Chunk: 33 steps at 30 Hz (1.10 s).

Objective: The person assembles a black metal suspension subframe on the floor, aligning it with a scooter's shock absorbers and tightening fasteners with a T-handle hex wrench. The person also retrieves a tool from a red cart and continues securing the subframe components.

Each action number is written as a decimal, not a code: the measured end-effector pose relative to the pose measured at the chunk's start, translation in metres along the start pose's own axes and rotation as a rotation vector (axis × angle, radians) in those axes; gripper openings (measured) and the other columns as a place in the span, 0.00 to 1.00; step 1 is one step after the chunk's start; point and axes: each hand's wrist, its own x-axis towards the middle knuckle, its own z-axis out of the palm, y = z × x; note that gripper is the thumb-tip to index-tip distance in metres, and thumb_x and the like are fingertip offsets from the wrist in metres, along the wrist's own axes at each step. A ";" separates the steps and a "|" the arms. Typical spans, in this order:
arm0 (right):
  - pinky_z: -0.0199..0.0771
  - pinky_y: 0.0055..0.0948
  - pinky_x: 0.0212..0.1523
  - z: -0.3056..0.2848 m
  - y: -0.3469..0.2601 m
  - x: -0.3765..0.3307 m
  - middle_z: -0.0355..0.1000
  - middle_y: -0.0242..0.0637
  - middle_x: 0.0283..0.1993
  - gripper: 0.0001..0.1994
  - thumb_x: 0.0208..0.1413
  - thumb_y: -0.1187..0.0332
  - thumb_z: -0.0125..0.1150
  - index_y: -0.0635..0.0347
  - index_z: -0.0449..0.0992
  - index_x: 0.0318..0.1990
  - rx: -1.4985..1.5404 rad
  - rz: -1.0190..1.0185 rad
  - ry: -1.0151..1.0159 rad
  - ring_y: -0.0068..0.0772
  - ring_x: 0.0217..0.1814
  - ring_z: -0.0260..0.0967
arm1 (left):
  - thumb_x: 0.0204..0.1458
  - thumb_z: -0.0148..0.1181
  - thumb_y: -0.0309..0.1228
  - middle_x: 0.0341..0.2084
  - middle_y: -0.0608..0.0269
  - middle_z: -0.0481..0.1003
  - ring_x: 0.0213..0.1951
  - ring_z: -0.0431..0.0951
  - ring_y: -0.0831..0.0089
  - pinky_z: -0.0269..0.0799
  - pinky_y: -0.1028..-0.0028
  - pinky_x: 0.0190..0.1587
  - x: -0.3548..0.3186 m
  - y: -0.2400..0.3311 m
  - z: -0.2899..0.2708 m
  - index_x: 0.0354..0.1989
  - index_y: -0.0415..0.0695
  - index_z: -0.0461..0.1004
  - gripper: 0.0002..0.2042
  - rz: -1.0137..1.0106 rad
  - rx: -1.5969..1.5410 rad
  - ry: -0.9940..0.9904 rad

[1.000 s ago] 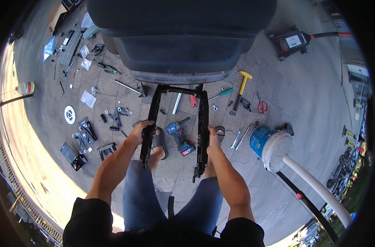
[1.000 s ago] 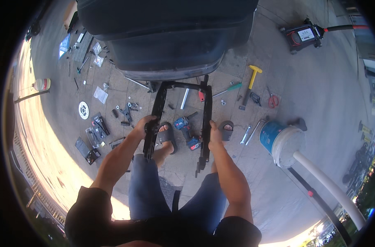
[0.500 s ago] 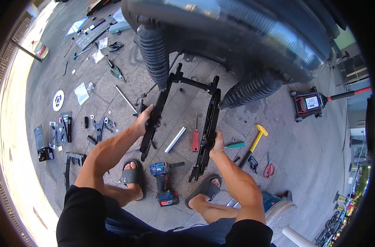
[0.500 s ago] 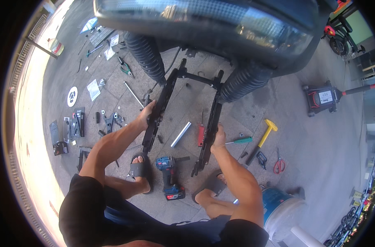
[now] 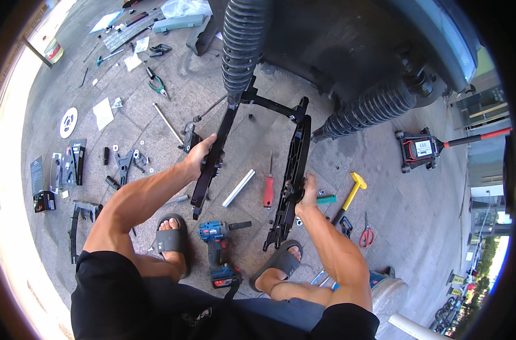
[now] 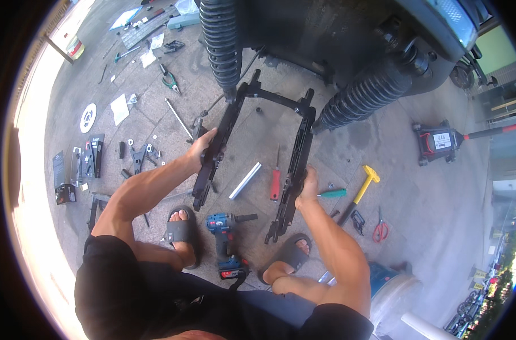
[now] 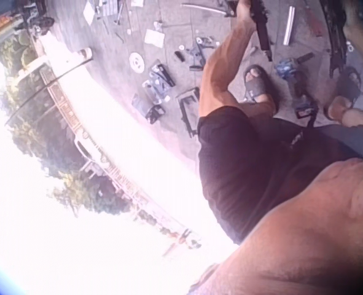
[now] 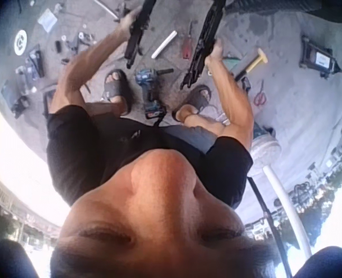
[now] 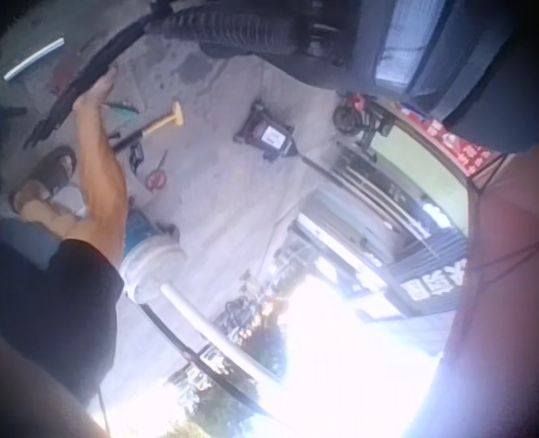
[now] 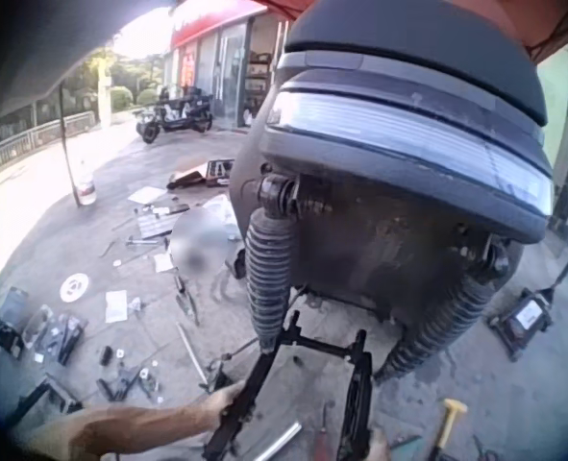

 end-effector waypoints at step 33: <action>0.74 0.31 0.22 0.008 -0.015 -0.005 0.73 0.40 0.25 0.16 0.58 0.54 0.50 0.60 0.71 0.35 0.043 -0.198 -0.043 0.30 0.22 0.70 | 0.62 0.47 0.48 0.26 0.58 0.75 0.24 0.75 0.70 0.74 0.73 0.28 -0.005 0.017 -0.002 0.43 0.41 0.69 0.20 0.290 -0.180 -0.277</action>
